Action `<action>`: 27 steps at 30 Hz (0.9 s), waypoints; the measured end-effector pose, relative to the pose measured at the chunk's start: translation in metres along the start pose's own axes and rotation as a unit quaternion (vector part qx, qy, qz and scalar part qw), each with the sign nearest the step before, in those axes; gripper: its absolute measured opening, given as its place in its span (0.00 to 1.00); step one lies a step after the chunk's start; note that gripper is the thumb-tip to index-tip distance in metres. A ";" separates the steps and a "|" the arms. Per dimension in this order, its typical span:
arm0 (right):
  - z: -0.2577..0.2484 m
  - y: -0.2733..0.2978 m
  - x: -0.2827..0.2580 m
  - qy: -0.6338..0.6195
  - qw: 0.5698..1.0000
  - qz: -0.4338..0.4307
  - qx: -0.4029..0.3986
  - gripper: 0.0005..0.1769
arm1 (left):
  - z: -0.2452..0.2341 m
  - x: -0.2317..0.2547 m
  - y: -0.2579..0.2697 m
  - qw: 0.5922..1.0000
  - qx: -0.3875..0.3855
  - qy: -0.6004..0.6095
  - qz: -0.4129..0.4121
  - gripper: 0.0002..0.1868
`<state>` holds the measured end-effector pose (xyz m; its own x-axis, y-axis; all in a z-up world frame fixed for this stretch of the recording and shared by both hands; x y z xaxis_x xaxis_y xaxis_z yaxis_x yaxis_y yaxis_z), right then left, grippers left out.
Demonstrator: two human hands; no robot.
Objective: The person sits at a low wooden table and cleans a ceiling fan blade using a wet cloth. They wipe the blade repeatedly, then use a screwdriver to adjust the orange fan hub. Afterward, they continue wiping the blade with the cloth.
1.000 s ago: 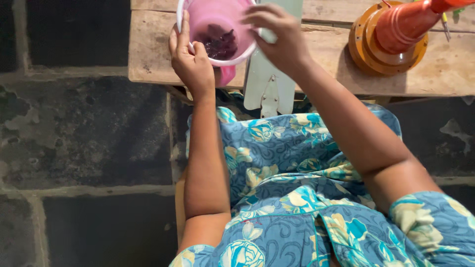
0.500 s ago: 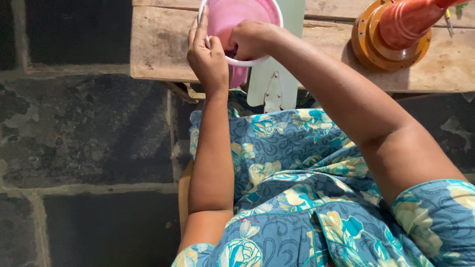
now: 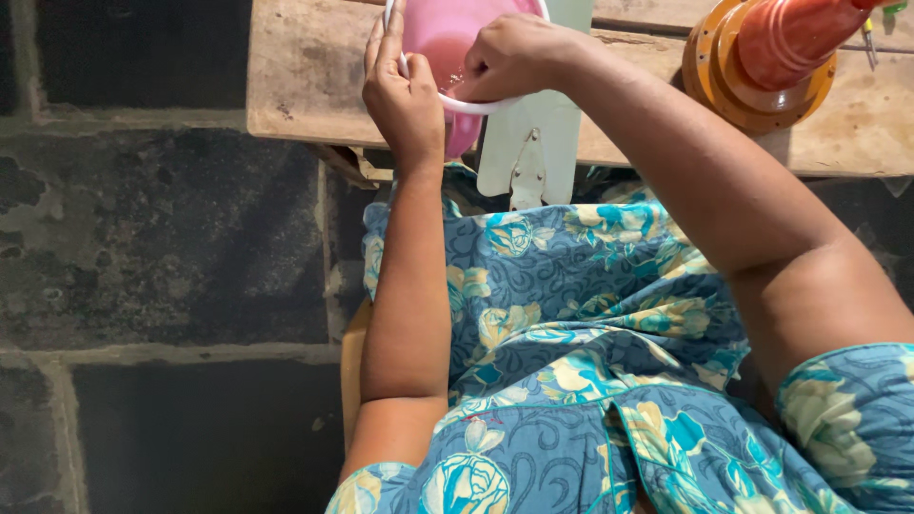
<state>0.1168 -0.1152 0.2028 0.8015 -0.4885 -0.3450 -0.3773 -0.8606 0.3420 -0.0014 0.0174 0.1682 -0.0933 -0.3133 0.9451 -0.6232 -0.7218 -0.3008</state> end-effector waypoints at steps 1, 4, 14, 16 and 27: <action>-0.002 0.001 -0.002 0.005 1.000 -0.019 0.019 0.16 | 0.002 -0.004 0.000 1.000 0.002 -0.002 -0.018 0.26; -0.003 0.002 0.000 -0.006 0.993 -0.068 0.094 0.11 | 0.004 -0.011 -0.002 1.000 0.011 -0.026 -0.005 0.27; 0.009 -0.017 0.027 -0.144 0.980 0.068 0.121 0.06 | 0.007 -0.007 0.001 1.000 0.004 -0.007 -0.022 0.26; 0.011 -0.015 0.025 -0.143 0.979 0.086 0.114 0.12 | 0.006 -0.007 0.000 1.000 0.004 -0.013 -0.024 0.26; 0.015 -0.017 0.034 -0.145 0.968 0.112 0.170 0.14 | 0.011 0.001 0.004 1.000 0.004 -0.011 -0.007 0.25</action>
<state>0.1436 -0.1198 0.1719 0.5362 -0.6466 -0.5426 -0.6979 -0.7012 0.1459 0.0047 0.0075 0.1661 -0.0673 -0.3167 0.9461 -0.6181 -0.7312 -0.2887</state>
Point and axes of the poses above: each hand's wrist, its own y-axis away from the middle knuckle, its own z-axis out of the palm, x = y × z, the point moved 3 cm from there along -y, towards the middle knuckle, and after that the axes turned 6 degrees about -z, right-handed, at the moved point
